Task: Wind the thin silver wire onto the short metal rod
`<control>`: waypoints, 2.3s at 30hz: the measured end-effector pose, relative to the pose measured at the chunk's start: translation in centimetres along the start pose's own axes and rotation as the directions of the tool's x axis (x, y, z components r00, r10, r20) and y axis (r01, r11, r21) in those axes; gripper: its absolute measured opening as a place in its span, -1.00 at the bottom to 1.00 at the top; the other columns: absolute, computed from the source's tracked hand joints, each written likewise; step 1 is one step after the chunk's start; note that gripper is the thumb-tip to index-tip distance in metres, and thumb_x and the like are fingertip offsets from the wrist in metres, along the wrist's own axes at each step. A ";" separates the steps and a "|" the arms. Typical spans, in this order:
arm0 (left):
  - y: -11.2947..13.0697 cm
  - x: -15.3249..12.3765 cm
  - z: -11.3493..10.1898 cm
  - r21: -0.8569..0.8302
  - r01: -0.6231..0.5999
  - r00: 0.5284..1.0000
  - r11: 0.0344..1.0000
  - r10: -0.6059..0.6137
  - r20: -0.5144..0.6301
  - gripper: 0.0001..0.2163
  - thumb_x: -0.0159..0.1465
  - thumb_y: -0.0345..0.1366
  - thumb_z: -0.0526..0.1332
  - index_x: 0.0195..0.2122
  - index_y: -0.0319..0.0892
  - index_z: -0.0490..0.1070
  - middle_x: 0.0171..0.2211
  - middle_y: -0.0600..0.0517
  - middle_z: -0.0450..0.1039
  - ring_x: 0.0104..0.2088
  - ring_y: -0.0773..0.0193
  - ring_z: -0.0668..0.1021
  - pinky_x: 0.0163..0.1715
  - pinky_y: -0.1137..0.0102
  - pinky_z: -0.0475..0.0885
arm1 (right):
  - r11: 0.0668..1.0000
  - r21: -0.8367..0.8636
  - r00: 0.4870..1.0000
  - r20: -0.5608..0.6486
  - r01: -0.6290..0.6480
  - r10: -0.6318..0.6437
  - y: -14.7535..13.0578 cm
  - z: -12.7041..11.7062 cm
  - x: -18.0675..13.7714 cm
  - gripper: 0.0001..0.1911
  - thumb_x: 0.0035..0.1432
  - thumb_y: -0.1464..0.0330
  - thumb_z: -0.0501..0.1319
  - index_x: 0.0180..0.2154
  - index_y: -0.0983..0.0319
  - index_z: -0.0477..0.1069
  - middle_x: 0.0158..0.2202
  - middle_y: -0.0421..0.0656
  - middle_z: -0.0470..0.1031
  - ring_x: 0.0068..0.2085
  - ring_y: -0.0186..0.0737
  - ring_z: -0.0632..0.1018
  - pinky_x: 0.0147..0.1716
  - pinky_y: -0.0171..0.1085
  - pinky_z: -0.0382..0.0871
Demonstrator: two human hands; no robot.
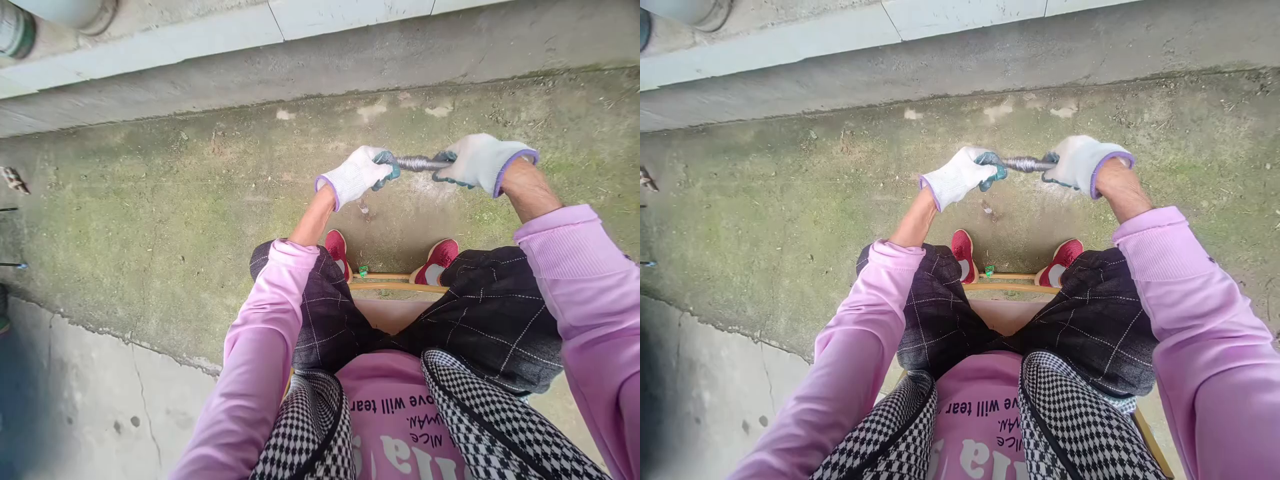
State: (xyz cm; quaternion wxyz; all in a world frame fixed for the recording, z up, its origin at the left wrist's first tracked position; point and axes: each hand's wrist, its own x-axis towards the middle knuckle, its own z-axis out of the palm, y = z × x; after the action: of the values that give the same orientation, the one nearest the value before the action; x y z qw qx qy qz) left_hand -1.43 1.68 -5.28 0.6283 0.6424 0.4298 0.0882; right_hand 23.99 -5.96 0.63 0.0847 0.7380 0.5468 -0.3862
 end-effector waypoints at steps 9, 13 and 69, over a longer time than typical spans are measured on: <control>0.9 -0.1 -0.8 -0.126 -0.096 0.995 0.987 0.096 -0.003 -0.71 0.53 -0.64 0.21 -0.27 -0.19 0.59 -0.26 0.03 0.61 -0.24 0.34 0.54 -0.03 0.35 0.52 | 0.630 0.763 0.949 0.076 0.142 -0.305 1.9 -0.6 -1.5 -0.82 0.48 0.53 0.60 0.04 0.31 0.74 -0.30 -0.08 0.57 -0.42 -0.27 0.47 -0.56 -0.40 0.34; 0.1 0.2 -1.2 0.052 -0.086 0.995 0.995 0.082 0.063 -0.74 0.41 -0.64 0.30 -0.36 -0.18 0.56 -0.36 0.08 0.51 -0.28 0.31 0.43 -0.17 0.33 0.37 | 0.873 0.470 0.886 0.341 0.129 -0.315 2.6 0.1 -0.4 -0.79 0.46 0.37 0.72 -0.07 0.28 0.76 -0.25 -0.05 0.65 -0.39 -0.25 0.53 -0.47 -0.38 0.46; -1.6 1.6 -1.1 -0.138 -0.094 0.989 0.986 0.108 0.096 -0.86 0.57 -0.40 0.45 -0.19 -0.26 0.69 -0.27 0.01 0.66 -0.31 0.33 0.60 -0.11 0.37 0.58 | 0.615 0.765 0.855 0.177 0.193 -0.488 3.5 0.4 -0.2 -0.39 0.09 0.07 0.83 -0.04 0.30 0.73 -0.42 -0.16 0.48 -0.51 -0.26 0.42 -0.60 -0.33 0.26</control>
State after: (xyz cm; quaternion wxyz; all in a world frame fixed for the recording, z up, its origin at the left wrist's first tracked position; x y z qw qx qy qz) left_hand -1.84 3.32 -7.14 0.6857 0.6239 0.3567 0.1152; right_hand 26.84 -7.70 -0.52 -0.1887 0.5037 0.4554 -0.7094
